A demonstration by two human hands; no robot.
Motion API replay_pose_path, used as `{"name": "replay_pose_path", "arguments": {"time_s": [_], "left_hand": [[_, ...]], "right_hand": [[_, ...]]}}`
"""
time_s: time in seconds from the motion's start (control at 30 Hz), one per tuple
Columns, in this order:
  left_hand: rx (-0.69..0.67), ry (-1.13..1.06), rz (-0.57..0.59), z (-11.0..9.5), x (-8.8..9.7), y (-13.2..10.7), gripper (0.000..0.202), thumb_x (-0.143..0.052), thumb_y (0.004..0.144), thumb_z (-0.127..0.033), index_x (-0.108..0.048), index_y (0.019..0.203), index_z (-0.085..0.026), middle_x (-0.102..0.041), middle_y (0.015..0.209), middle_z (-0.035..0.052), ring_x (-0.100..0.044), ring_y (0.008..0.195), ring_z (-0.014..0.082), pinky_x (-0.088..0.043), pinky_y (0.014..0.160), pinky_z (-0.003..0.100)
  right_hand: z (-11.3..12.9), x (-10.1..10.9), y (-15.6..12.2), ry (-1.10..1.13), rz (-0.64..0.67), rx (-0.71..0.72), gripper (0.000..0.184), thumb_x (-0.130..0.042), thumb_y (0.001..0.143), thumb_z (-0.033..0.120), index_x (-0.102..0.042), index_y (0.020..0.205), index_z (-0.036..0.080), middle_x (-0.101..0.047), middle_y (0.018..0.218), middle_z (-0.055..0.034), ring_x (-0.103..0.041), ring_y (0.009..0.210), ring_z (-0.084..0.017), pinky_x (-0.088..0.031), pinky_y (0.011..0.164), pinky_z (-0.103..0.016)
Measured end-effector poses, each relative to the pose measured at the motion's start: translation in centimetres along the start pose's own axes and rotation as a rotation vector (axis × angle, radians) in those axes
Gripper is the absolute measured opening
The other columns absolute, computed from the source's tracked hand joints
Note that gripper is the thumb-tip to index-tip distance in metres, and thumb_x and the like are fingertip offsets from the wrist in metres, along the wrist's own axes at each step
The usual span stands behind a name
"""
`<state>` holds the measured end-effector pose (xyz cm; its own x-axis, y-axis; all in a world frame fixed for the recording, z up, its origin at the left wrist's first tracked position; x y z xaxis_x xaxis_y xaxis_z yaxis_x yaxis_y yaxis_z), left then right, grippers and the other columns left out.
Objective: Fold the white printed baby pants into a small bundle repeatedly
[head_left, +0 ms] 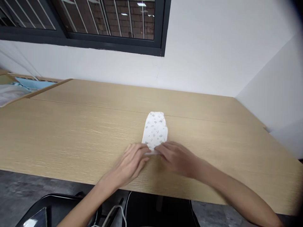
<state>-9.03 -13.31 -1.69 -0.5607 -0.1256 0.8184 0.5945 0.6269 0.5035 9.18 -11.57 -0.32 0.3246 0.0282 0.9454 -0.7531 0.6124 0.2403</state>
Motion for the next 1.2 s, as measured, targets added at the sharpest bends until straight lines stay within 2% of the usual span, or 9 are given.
{"name": "replay_pose_path", "arguments": {"time_s": [0.1,0.17,0.33,0.47,0.57,0.67,0.87,1.03,1.2], "left_hand": [[-0.002,0.099,-0.237,1.6,2.5,2.6,0.027,-0.051,0.101,-0.022,-0.051,0.128,-0.022,-0.062,0.118,0.0097,-0.06,0.11,0.0243,-0.051,0.093,0.042],[0.056,0.197,-0.234,3.4,2.6,4.9,0.022,-0.049,0.102,-0.028,-0.054,0.123,-0.021,-0.063,0.115,0.0101,-0.06,0.109,0.0261,-0.05,0.095,0.044],[0.241,0.463,0.135,5.8,-2.7,9.2,0.033,-0.04,0.105,-0.035,-0.062,0.111,-0.012,-0.068,0.103,0.0162,-0.064,0.097,0.0304,-0.05,0.088,0.046],[0.266,0.471,0.244,4.8,-7.7,9.0,0.032,-0.045,0.103,-0.035,-0.064,0.111,-0.01,-0.069,0.104,0.0203,-0.067,0.097,0.0342,-0.052,0.082,0.047],[0.271,0.474,0.265,4.3,-9.9,7.8,0.04,-0.055,0.098,-0.037,-0.061,0.126,-0.008,-0.065,0.126,0.0269,-0.064,0.114,0.0406,-0.051,0.091,0.052],[0.276,0.482,0.245,4.5,-11.0,6.8,0.054,-0.061,0.096,-0.04,-0.054,0.141,-0.011,-0.056,0.143,0.0285,-0.055,0.13,0.0454,-0.047,0.1,0.057],[0.221,0.472,0.296,4.8,-12.6,6.1,0.045,-0.056,0.097,-0.028,-0.063,0.137,-0.01,-0.064,0.133,0.0283,-0.061,0.125,0.0452,-0.043,0.103,0.062],[0.286,0.46,0.265,5.1,-12.7,6.0,0.057,-0.051,0.1,-0.043,-0.061,0.137,-0.001,-0.06,0.135,0.0341,-0.056,0.129,0.0478,-0.041,0.106,0.06],[0.314,0.451,0.239,5.2,-13.0,5.5,0.064,-0.054,0.098,-0.044,-0.046,0.151,-0.01,-0.048,0.151,0.0301,-0.047,0.139,0.0479,-0.041,0.107,0.059]], "right_hand": [[-4.4,3.0,3.4,0.025,-0.1,-0.088,0.021,-0.043,0.107,0.021,-0.064,0.109,0.016,-0.071,0.099,-0.0095,-0.065,0.088,-0.023,-0.049,0.08,-0.035],[-8.4,3.6,6.1,0.018,-0.163,-0.164,0.019,-0.048,0.105,0.023,-0.065,0.112,0.017,-0.072,0.108,-0.0105,-0.065,0.098,-0.025,-0.048,0.085,-0.035],[-17.6,0.4,11.5,0.032,-0.136,-0.309,0.022,-0.048,0.102,0.018,-0.067,0.115,0.017,-0.074,0.113,-0.0094,-0.066,0.102,-0.023,-0.048,0.086,-0.03],[-21.6,-3.0,12.9,-0.067,-0.053,-0.413,0.022,-0.051,0.1,0.016,-0.069,0.114,0.016,-0.073,0.115,-0.0121,-0.065,0.107,-0.023,-0.048,0.092,-0.031],[-21.4,-3.8,12.5,-0.133,-0.104,-0.425,0.028,-0.049,0.102,0.019,-0.067,0.123,0.013,-0.066,0.129,-0.0176,-0.059,0.121,-0.027,-0.044,0.104,-0.04],[-18.1,-4.1,11.6,-0.094,-0.14,-0.28,0.041,-0.044,0.107,0.029,-0.056,0.141,0.011,-0.055,0.147,-0.0188,-0.048,0.138,-0.029,-0.035,0.117,-0.046],[-10.6,-7.7,9.5,0.212,0.155,0.113,0.054,-0.026,0.112,0.041,-0.046,0.154,0.014,-0.043,0.161,-0.0105,-0.032,0.152,-0.021,-0.026,0.126,-0.036],[-13.3,-9.6,9.4,0.075,0.215,0.052,0.055,-0.023,0.111,0.039,-0.036,0.16,0.017,-0.028,0.167,-0.0088,-0.022,0.156,-0.024,-0.02,0.128,-0.05],[-18.5,-8.9,9.9,-0.052,0.167,-0.058,0.059,-0.026,0.111,0.046,-0.025,0.164,0.021,-0.019,0.17,-0.0093,-0.014,0.158,-0.026,-0.012,0.128,-0.054]]}}
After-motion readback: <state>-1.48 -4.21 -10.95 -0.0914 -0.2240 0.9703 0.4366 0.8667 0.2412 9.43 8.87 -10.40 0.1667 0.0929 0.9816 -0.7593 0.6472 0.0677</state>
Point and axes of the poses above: each hand's wrist, its own y-axis towards the middle knuckle, its own x-axis out of the back of the hand, z = x × y, the point moved 5 cm from there along y, towards the middle knuckle
